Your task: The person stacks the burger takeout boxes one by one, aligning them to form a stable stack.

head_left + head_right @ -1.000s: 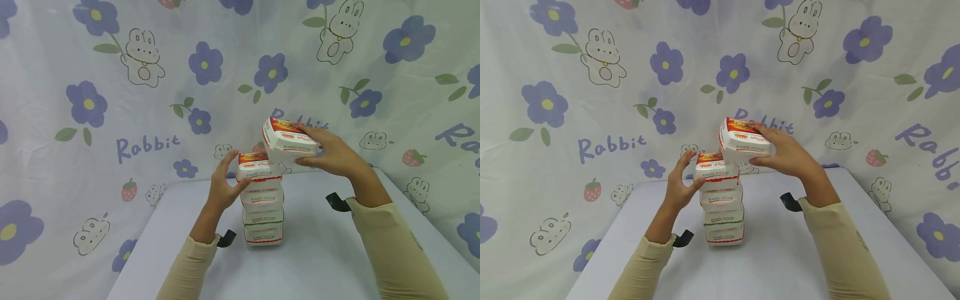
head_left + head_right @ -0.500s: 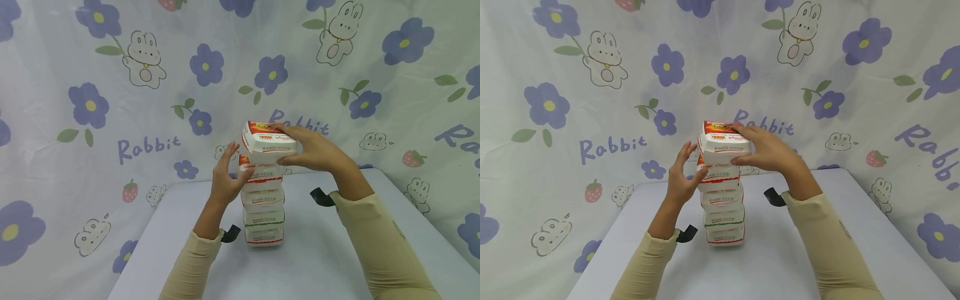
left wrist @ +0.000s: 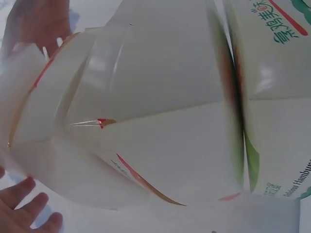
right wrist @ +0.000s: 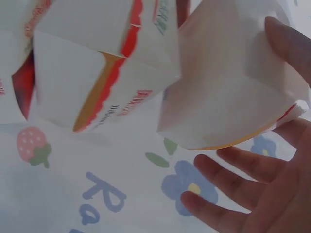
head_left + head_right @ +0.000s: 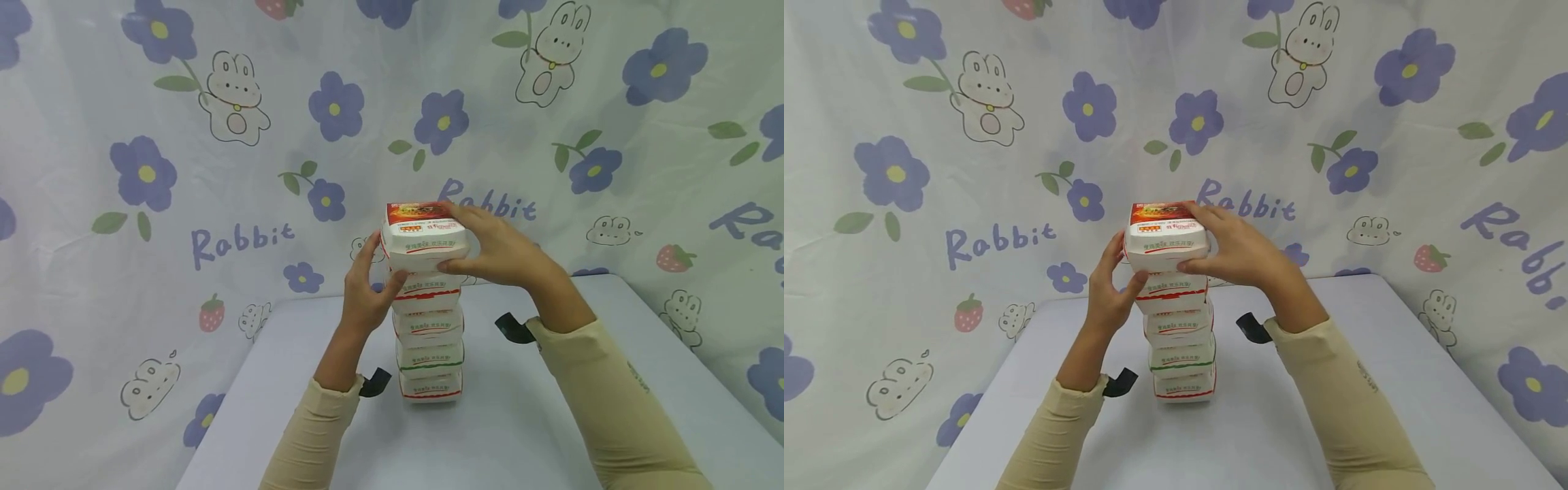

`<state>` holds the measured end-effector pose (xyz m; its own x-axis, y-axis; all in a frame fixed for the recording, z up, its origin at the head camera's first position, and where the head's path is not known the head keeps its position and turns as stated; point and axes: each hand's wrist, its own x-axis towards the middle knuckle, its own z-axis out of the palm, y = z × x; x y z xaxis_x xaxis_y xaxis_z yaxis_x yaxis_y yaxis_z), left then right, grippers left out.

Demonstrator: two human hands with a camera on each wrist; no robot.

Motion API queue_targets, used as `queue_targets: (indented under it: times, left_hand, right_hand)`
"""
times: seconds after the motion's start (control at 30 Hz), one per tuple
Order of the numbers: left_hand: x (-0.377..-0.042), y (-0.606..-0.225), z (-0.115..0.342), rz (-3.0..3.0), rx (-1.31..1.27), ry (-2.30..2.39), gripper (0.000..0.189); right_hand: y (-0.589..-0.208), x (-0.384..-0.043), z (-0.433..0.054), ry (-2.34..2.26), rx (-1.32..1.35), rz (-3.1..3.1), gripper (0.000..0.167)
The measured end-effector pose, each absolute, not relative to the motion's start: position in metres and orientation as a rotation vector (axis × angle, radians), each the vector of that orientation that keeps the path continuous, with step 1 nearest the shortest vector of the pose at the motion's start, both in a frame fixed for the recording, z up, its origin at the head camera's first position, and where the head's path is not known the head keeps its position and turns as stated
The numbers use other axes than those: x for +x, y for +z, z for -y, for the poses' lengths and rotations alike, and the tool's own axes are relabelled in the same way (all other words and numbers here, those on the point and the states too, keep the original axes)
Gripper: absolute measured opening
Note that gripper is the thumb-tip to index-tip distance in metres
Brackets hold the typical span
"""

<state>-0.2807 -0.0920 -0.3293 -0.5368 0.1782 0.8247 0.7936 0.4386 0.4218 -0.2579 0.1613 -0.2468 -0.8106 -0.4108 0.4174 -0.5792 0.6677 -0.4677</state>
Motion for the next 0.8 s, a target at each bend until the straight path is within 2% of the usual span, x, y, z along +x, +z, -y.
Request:
queue_targets:
  times: [0.2, 0.4, 0.8]
  left_hand:
    - [-0.281, -0.333, 0.098, 1.981, -0.841, -1.131, 0.080]
    - [-0.284, -0.338, 0.100, 1.992, -0.856, -1.144, 0.081]
    - [-0.288, -0.342, 0.099, 2.021, -0.855, -1.143, 0.079]
  right_hand:
    - [-0.263, -0.260, -0.160, 0.998, 0.854, 2.472, 0.109]
    - [-0.278, -0.266, -0.158, 1.078, 0.894, 2.413, 0.108]
    - [-0.286, -0.270, -0.159, 1.110, 0.906, 2.399, 0.108]
